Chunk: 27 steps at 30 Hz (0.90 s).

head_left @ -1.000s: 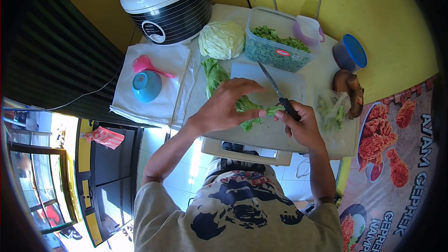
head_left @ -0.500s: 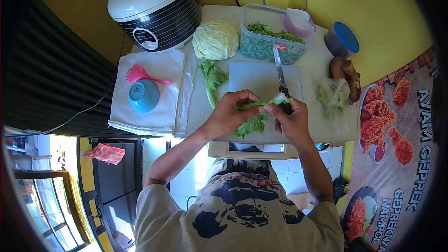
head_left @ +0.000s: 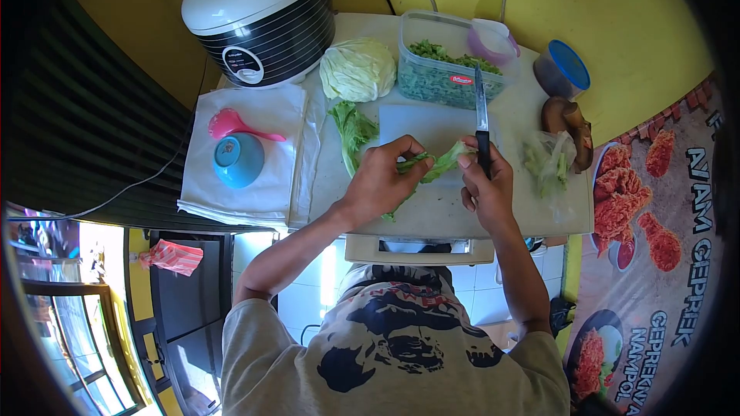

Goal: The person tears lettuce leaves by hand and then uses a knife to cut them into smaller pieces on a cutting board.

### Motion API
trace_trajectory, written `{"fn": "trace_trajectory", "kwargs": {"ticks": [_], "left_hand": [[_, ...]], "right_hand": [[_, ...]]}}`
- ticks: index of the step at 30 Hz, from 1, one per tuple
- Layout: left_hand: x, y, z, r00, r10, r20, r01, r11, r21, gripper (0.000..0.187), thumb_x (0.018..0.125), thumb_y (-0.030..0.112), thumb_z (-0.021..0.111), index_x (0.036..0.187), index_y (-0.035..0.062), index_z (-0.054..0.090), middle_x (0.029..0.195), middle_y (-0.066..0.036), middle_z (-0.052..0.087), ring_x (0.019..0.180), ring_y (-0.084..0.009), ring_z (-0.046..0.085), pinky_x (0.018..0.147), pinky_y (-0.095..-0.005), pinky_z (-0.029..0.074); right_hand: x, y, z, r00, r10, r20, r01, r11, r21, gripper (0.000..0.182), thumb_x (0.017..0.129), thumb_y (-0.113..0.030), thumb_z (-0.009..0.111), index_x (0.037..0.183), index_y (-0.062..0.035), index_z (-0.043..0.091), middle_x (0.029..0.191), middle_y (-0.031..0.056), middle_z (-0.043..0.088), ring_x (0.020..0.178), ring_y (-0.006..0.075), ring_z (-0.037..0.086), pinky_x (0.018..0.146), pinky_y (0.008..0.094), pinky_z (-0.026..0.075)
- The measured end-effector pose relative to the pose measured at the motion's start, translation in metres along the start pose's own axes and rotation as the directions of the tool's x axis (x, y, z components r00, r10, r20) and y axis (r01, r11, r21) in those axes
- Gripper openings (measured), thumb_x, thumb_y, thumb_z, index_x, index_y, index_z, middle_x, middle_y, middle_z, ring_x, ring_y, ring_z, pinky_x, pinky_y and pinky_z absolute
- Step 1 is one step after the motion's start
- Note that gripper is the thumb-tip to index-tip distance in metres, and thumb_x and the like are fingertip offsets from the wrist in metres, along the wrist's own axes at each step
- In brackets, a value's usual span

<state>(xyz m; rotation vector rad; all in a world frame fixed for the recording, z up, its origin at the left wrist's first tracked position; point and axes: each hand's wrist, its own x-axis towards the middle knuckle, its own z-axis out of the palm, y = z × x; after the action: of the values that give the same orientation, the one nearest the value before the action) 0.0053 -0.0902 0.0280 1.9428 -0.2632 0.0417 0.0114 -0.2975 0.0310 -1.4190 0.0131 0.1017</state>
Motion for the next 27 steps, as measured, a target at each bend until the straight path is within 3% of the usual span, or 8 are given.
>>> {"fn": "trace_trajectory", "kwargs": {"ticks": [3, 10, 13, 16, 19, 22, 25, 27], "left_hand": [[0.001, -0.003, 0.003, 0.999, 0.042, 0.009, -0.042, 0.999, 0.008, 0.02, 0.098, 0.014, 0.073, 0.106, -0.0022, 0.066, 0.091, -0.013, 0.072, 0.079, -0.0193, 0.067, 0.074, -0.0336, 0.053], [0.008, -0.019, 0.007, 0.989, 0.147, 0.029, -0.146, 0.989, -0.031, 0.024, 0.102, 0.013, 0.067, 0.12, 0.0018, 0.056, 0.091, -0.014, 0.073, 0.08, -0.0229, 0.07, 0.076, -0.0362, 0.054], [0.013, -0.015, 0.001, 0.99, 0.107, 0.091, -0.118, 0.985, 0.122, 0.026, 0.103, 0.013, 0.066, 0.124, 0.0034, 0.052, 0.088, -0.017, 0.073, 0.076, -0.0268, 0.071, 0.072, -0.0391, 0.053], [0.017, 0.002, -0.008, 0.981, -0.143, 0.134, 0.115, 0.973, 0.198, 0.033, 0.102, 0.018, 0.069, 0.127, 0.0045, 0.052, 0.089, -0.018, 0.074, 0.075, -0.0313, 0.073, 0.068, -0.0407, 0.052], [0.017, -0.004, -0.009, 0.978, -0.095, 0.185, 0.086, 0.995, 0.055, 0.04, 0.099, 0.022, 0.071, 0.129, 0.004, 0.051, 0.083, -0.021, 0.071, 0.074, -0.0412, 0.069, 0.069, -0.0461, 0.052], [0.017, -0.01, -0.004, 0.989, -0.13, 0.075, 0.099, 0.939, 0.329, 0.044, 0.096, 0.022, 0.074, 0.13, 0.0049, 0.054, 0.079, -0.016, 0.07, 0.076, -0.038, 0.069, 0.074, -0.0439, 0.054], [0.014, -0.023, 0.006, 0.98, 0.189, -0.058, -0.109, 0.761, 0.639, 0.044, 0.093, 0.02, 0.076, 0.132, 0.008, 0.06, 0.095, -0.013, 0.073, 0.087, -0.031, 0.069, 0.086, -0.0434, 0.054], [0.007, -0.031, 0.01, 0.902, 0.431, 0.041, -0.329, 0.62, 0.712, 0.043, 0.091, 0.019, 0.076, 0.13, 0.0081, 0.064, 0.109, -0.013, 0.071, 0.105, -0.0295, 0.067, 0.096, -0.0462, 0.05]], "right_hand": [[0.009, 0.004, -0.01, 0.995, -0.044, 0.088, 0.064, 0.969, -0.237, 0.025, 0.094, -0.021, 0.08, 0.107, -0.0023, 0.068, 0.068, -0.0034, 0.058, 0.044, 0.0022, 0.045, 0.038, 0.0227, 0.034], [0.027, 0.015, -0.018, 0.999, 0.04, 0.035, -0.03, 0.968, -0.249, 0.023, 0.093, -0.022, 0.081, 0.098, -0.0034, 0.068, 0.065, -0.0068, 0.054, 0.05, 0.0027, 0.044, 0.046, 0.0232, 0.032], [0.04, 0.023, -0.021, 0.998, 0.003, 0.066, 0.019, 0.947, -0.321, 0.022, 0.095, -0.022, 0.079, 0.098, -0.003, 0.069, 0.068, -0.0066, 0.052, 0.059, 0.0035, 0.043, 0.055, 0.0236, 0.034], [0.043, 0.018, -0.019, 0.994, -0.032, 0.104, 0.066, 0.939, -0.338, 0.021, 0.097, -0.022, 0.077, 0.1, -0.0024, 0.069, 0.07, -0.0064, 0.052, 0.066, 0.0046, 0.043, 0.061, 0.0241, 0.035], [0.047, 0.02, -0.022, 0.976, -0.11, 0.19, 0.174, 0.913, -0.368, 0.02, 0.098, -0.02, 0.076, 0.102, -0.0016, 0.069, 0.072, -0.0055, 0.053, 0.067, 0.0056, 0.044, 0.062, 0.0252, 0.037], [0.054, 0.03, -0.024, 0.941, -0.211, 0.266, 0.31, 0.85, -0.426, 0.019, 0.097, -0.017, 0.076, 0.102, -0.0002, 0.069, 0.073, -0.0031, 0.057, 0.069, 0.006, 0.047, 0.063, 0.0263, 0.04], [0.057, 0.033, -0.021, 0.946, -0.194, 0.258, 0.307, 0.786, -0.537, 0.018, 0.096, -0.014, 0.077, 0.102, 0.0014, 0.069, 0.075, 0.0, 0.059, 0.071, 0.0061, 0.049, 0.063, 0.0265, 0.042], [0.061, 0.041, -0.02, 0.946, -0.224, 0.233, 0.321, 0.73, -0.603, 0.018, 0.096, -0.013, 0.076, 0.1, 0.0023, 0.069, 0.073, 0.0022, 0.056, 0.067, 0.0075, 0.048, 0.06, 0.027, 0.041]]}}
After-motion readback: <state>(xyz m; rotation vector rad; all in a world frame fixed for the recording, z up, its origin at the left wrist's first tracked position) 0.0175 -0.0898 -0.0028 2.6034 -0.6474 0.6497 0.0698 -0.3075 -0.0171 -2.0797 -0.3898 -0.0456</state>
